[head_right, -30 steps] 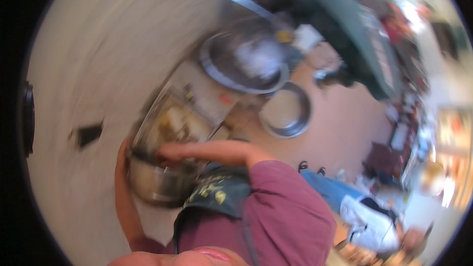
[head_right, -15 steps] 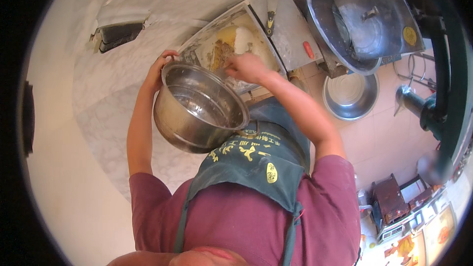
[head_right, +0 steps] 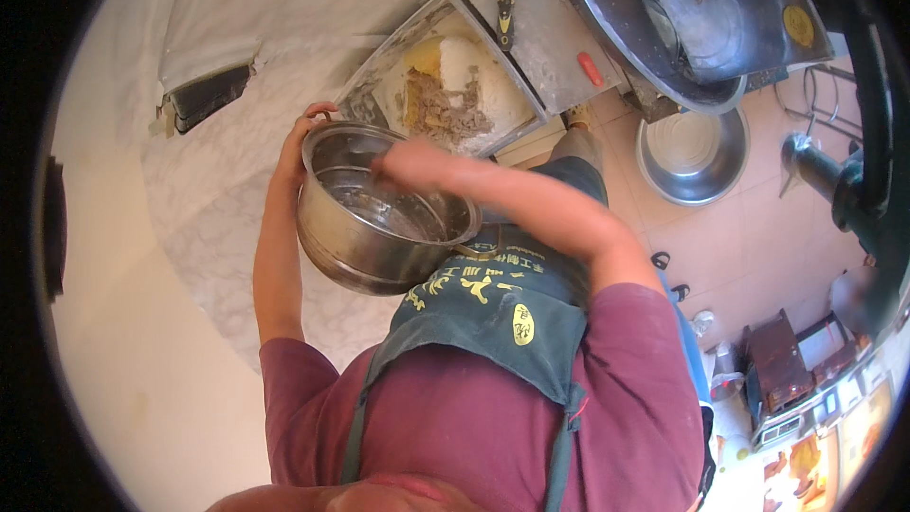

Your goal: The person scrapes dough residue from a metal mixing bowl using a scraper, pours water into the bowl to rinse it, and then carries the bowl to a floor-level storage area.

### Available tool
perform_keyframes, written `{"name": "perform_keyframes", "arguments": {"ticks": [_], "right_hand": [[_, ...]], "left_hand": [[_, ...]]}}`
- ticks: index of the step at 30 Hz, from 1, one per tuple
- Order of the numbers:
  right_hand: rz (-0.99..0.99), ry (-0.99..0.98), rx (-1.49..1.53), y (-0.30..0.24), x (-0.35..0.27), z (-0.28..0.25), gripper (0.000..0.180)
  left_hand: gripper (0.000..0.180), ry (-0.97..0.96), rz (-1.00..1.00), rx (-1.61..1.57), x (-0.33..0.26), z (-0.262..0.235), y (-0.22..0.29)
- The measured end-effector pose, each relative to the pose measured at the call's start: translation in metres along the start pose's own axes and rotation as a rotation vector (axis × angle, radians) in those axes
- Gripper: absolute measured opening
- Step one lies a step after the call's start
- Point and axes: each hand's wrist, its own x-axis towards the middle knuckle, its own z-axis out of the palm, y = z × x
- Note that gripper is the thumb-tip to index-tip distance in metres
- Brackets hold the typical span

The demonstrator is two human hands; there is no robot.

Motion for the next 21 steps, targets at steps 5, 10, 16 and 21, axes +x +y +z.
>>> {"name": "perform_keyframes", "arguments": {"ticks": [5,10,16,21], "right_hand": [[0.23,0.083,-0.205,0.031,-0.034,-0.032,0.024],[0.107,-0.148,-0.083,-0.002,-0.058,-0.049,0.028],[0.344,0.111,0.079,0.039,-0.086,-0.076,0.03],[0.332,0.367,0.035,0.072,-0.097,-0.055,0.029]], "left_hand": [[0.038,0.075,-0.003,-0.008,-0.017,0.008,0.011],[0.04,0.055,-0.004,0.017,-0.008,-0.003,0.0],[0.041,0.038,0.005,-0.029,-0.014,-0.002,0.002],[0.04,0.013,0.05,-0.019,-0.017,0.001,0.007]]}}
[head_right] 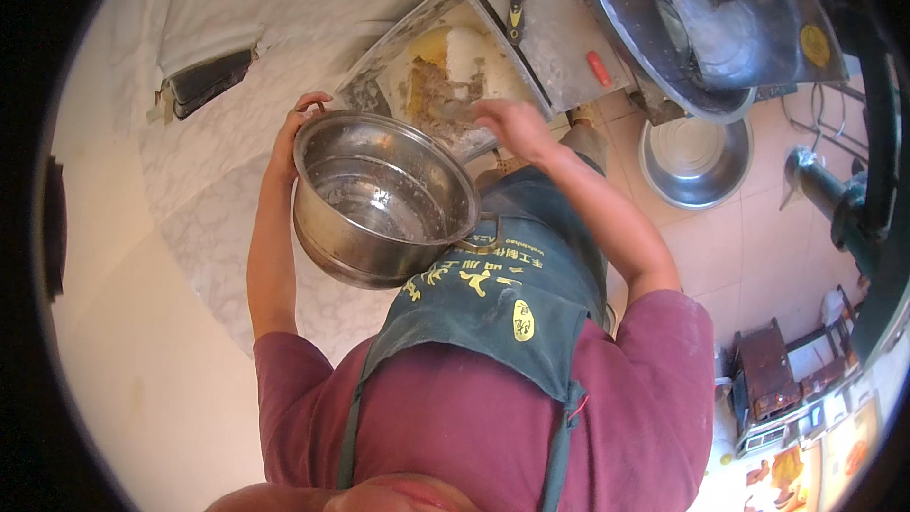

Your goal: The person scrapes dough residue from a metal mixing bowl using a scraper, pours water into the bowl to rinse it, and then carries the bowl to a floor-level storage area.

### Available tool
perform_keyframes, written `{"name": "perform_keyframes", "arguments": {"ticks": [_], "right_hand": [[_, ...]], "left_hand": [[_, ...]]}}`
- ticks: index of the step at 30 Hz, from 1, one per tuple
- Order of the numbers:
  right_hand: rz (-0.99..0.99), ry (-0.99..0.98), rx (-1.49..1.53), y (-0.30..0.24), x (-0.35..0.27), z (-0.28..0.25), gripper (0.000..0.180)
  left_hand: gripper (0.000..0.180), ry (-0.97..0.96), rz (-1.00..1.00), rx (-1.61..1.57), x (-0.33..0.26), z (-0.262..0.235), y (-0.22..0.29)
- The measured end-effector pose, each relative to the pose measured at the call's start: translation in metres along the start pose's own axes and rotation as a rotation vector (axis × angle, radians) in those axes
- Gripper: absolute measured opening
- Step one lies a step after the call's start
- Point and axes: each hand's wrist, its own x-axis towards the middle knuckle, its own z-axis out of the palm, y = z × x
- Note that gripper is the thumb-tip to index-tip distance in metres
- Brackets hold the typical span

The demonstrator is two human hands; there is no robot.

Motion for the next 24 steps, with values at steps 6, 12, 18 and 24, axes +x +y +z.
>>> {"name": "perform_keyframes", "arguments": {"ticks": [6,12,18,24], "right_hand": [[-0.163,-0.446,-0.047,-0.042,-0.012,-0.002,0.027],[-0.224,-0.409,-0.008,-0.051,0.006,0.008,0.028],[-0.17,-0.487,-0.032,-0.046,0.029,0.006,0.03],[-0.163,-0.758,-0.2,-0.061,0.023,-0.006,0.028]], "left_hand": [[0.039,-0.014,0.018,0.006,-0.002,-0.007,-0.003],[0.04,0.02,0.025,-0.016,-0.004,-0.007,-0.002],[0.041,0.003,0.065,0.03,-0.014,0.002,0.01],[0.042,0.013,0.041,0.044,-0.01,-0.003,0.013]]}}
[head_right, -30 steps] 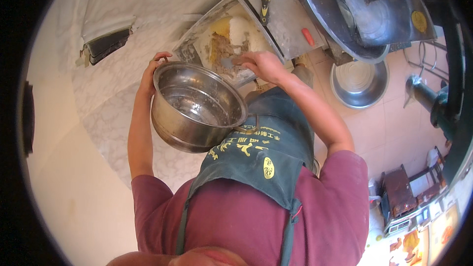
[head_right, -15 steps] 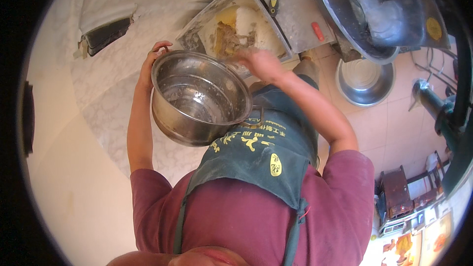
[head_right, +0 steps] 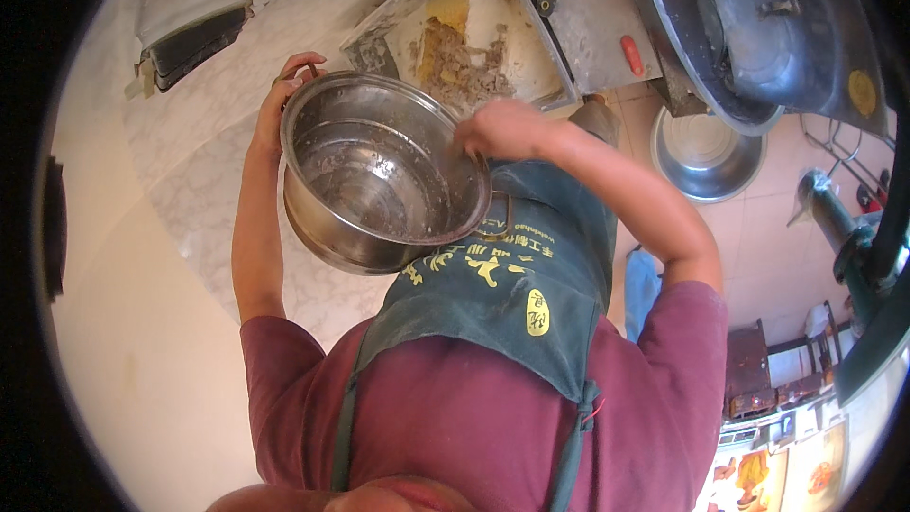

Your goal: The person scrapes dough residue from a metal mixing bowl using a scraper, pours water into the bowl to rinse it, and then carries the bowl to a floor-level storage area.

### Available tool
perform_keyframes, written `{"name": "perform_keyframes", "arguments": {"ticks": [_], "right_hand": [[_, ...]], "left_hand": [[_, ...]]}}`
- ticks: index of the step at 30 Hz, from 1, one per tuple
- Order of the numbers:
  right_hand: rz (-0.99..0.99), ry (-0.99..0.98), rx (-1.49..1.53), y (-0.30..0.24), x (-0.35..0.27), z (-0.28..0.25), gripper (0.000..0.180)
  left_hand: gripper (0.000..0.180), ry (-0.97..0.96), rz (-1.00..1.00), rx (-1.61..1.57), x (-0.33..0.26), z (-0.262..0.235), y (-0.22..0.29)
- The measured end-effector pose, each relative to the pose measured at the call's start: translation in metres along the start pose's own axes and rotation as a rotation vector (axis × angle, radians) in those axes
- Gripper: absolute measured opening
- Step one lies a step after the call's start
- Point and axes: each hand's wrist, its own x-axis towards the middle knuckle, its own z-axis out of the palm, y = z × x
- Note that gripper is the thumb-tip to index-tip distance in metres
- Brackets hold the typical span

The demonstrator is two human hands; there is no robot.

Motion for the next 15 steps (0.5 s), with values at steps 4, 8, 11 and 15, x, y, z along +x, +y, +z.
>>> {"name": "perform_keyframes", "arguments": {"ticks": [4,8,11,15], "right_hand": [[-0.16,0.165,0.191,-0.006,-0.001,-0.003,0.026],[-0.062,-0.062,-0.151,-0.017,0.024,0.025,0.023],[0.074,0.359,-0.054,-0.006,0.039,0.02,0.027],[-0.247,0.033,-0.116,0.006,0.039,0.032,0.03]], "left_hand": [[0.042,0.014,-0.002,-0.005,-0.001,0.002,0.003],[0.042,-0.006,0.0,-0.012,0.002,0.005,0.005],[0.042,-0.036,0.01,-0.038,0.004,0.003,0.002],[0.043,-0.016,-0.019,-0.038,0.006,-0.001,-0.003]]}}
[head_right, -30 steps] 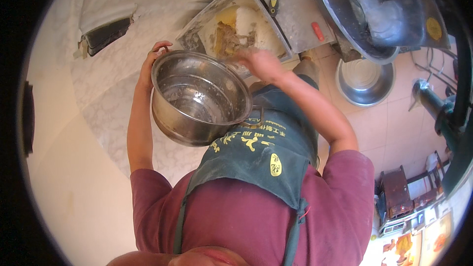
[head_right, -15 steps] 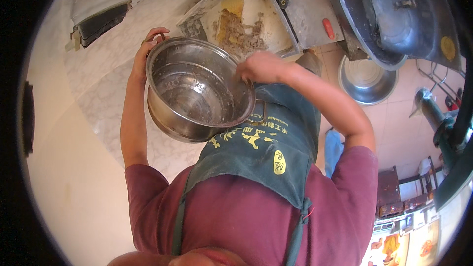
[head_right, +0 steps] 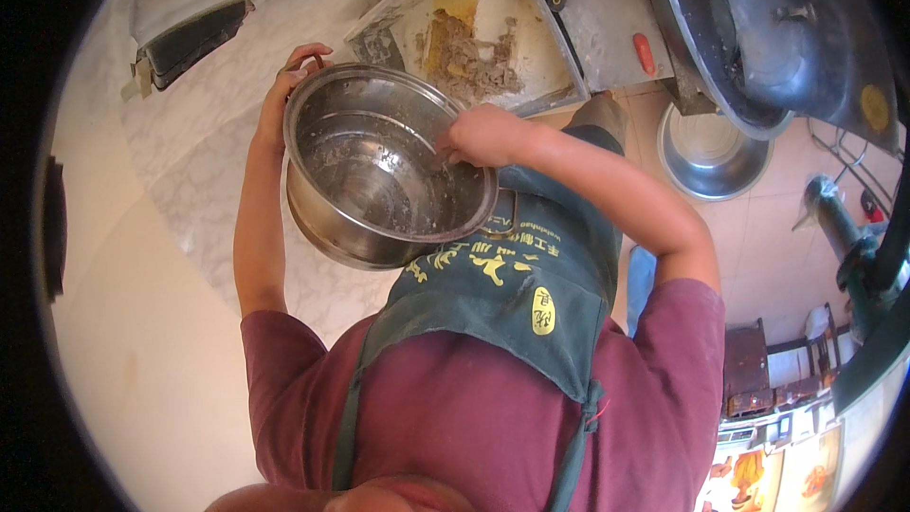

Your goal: The person scrapes dough residue from a metal mixing bowl using a scraper, pours water into the bowl to rinse it, and then carries the bowl to a floor-level storage area.

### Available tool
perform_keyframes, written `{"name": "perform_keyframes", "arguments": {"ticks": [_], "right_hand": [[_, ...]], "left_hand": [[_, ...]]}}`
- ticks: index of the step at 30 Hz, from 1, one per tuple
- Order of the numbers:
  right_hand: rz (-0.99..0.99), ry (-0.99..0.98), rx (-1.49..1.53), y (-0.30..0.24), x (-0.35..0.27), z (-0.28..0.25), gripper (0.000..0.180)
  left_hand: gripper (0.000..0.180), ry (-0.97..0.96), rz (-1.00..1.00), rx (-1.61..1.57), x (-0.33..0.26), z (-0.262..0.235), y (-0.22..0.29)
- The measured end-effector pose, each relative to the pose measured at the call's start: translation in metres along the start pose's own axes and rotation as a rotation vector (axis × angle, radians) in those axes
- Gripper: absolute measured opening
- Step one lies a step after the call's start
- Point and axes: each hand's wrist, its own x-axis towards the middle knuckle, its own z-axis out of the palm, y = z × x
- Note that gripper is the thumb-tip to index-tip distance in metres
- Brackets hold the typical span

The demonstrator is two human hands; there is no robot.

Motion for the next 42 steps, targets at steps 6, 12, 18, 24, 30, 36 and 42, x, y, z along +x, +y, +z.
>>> {"name": "perform_keyframes", "arguments": {"ticks": [6,12,18,24,30,36,42], "right_hand": [[0.128,0.224,0.084,-0.032,0.028,0.017,0.024],[0.239,0.246,0.044,-0.035,0.057,0.001,0.027],[0.097,0.129,0.013,-0.051,0.067,0.009,0.027],[0.044,0.346,0.287,-0.053,0.051,0.009,0.026],[0.146,0.316,0.176,-0.029,0.071,0.014,0.028],[-0.118,0.306,0.067,-0.075,0.067,0.044,0.024],[-0.24,0.249,0.059,-0.089,0.051,0.048,0.033]], "left_hand": [[0.043,0.0,0.01,-0.003,0.001,0.004,0.001],[0.045,-0.006,-0.011,0.014,-0.002,0.009,0.001],[0.047,-0.02,-0.006,0.027,0.004,0.004,-0.008],[0.05,0.003,0.032,0.019,-0.003,0.011,-0.008],[0.052,-0.024,0.05,0.036,-0.002,0.004,-0.012],[0.05,-0.007,0.029,-0.025,-0.002,0.01,-0.013],[0.049,-0.021,0.039,-0.044,-0.001,0.009,-0.02]]}}
